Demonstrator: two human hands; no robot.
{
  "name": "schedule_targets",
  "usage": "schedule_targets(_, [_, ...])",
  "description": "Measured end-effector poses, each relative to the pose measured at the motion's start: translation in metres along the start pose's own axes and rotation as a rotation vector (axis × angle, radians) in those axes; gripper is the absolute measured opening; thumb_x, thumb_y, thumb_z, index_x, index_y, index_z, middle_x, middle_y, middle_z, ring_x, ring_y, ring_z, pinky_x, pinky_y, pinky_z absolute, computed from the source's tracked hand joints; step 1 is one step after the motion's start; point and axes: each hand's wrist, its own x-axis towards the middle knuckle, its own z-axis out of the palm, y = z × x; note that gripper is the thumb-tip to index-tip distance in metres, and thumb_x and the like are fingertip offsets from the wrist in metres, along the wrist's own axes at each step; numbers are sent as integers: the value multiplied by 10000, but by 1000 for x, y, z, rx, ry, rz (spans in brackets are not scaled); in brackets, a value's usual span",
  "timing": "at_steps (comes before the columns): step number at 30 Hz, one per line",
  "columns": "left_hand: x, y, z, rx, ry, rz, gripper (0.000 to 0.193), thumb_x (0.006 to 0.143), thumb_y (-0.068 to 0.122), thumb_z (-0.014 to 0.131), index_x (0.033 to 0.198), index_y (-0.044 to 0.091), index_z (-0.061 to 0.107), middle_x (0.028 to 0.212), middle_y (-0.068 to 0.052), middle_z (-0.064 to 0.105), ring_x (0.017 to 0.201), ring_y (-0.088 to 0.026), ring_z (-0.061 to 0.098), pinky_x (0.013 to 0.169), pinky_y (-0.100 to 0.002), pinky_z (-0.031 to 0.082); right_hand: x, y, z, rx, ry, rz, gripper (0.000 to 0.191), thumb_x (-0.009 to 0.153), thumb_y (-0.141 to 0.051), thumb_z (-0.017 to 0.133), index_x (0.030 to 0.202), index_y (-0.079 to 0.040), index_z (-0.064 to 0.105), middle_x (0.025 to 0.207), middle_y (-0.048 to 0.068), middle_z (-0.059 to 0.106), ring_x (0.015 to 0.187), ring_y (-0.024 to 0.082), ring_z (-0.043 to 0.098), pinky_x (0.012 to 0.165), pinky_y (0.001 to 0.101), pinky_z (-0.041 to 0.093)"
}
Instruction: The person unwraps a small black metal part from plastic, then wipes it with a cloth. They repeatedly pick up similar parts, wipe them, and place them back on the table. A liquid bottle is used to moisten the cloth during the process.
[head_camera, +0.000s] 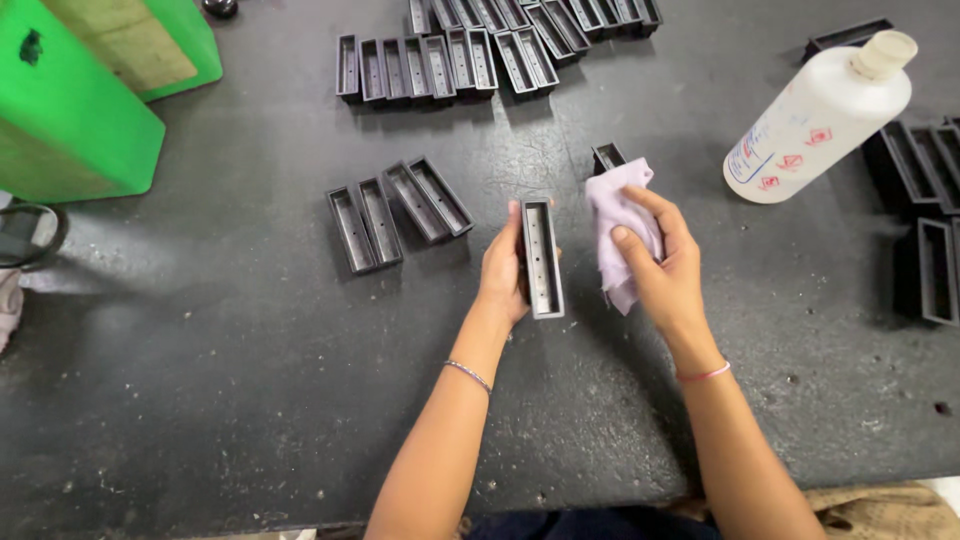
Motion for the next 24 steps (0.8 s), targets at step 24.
schedule_targets(24, [14, -3, -35, 84, -177, 223, 254, 1110, 338, 641, 1050, 96, 691, 909, -23, 714, 771, -116, 656, 658, -256, 542, -22, -7, 15, -362, -590, -314, 390, 805, 67, 640, 1136, -110, 745, 1121, 98, 687, 1031, 293, 647, 899, 365, 522])
